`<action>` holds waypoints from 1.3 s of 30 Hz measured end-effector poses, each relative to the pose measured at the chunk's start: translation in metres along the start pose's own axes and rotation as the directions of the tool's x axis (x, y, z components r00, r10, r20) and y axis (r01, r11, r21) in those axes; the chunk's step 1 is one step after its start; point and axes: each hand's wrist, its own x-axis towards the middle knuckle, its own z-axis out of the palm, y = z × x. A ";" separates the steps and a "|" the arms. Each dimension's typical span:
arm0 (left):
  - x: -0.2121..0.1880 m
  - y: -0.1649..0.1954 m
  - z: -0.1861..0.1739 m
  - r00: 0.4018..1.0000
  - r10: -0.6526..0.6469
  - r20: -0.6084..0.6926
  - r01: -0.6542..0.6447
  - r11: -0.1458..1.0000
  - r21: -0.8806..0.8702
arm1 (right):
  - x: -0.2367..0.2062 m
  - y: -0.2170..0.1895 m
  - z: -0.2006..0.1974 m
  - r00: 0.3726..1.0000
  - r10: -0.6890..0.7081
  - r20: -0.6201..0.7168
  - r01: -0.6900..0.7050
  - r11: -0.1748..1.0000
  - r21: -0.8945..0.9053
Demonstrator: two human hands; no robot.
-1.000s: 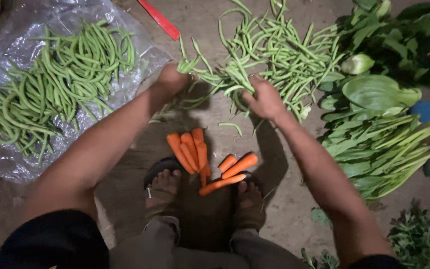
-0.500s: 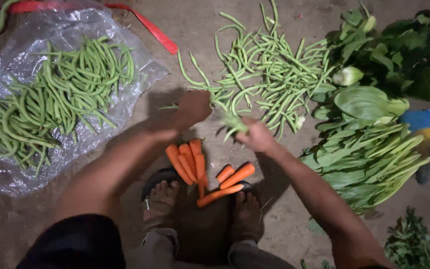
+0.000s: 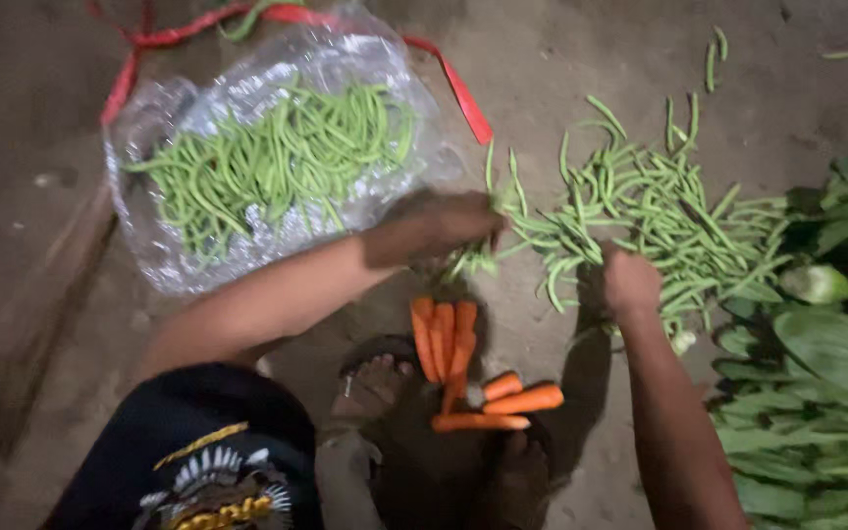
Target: The person sorts green beans, carrots, and leafy greens on a concrete floor. They pick up green beans and place them into a plastic bag, then gather carrots and leafy greens and place them into the same bag.
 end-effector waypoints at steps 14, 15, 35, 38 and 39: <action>-0.123 0.059 -0.204 0.460 -0.067 -0.885 0.424 0.893 0.152 | -0.017 0.021 0.001 0.955 -0.007 -0.296 0.049 0.990 0.132; -0.123 0.058 -0.201 0.400 -0.016 -0.916 0.471 0.861 0.191 | -0.012 0.015 -0.007 0.951 0.040 -0.306 0.035 0.971 0.238; -0.074 -0.093 0.003 0.999 -0.025 -0.042 0.005 0.905 -0.425 | -0.086 -0.191 -0.059 0.856 -0.410 0.315 -0.289 0.124 0.949; -0.110 -0.089 -0.030 0.927 -0.045 -0.372 0.007 0.995 -0.104 | -0.095 -0.220 -0.072 0.755 -0.509 0.414 -0.436 0.083 0.896; -0.123 -0.087 -0.038 0.911 -0.070 -0.407 0.037 0.995 -0.088 | -0.086 -0.250 -0.071 0.746 -0.534 0.397 -0.375 0.156 0.914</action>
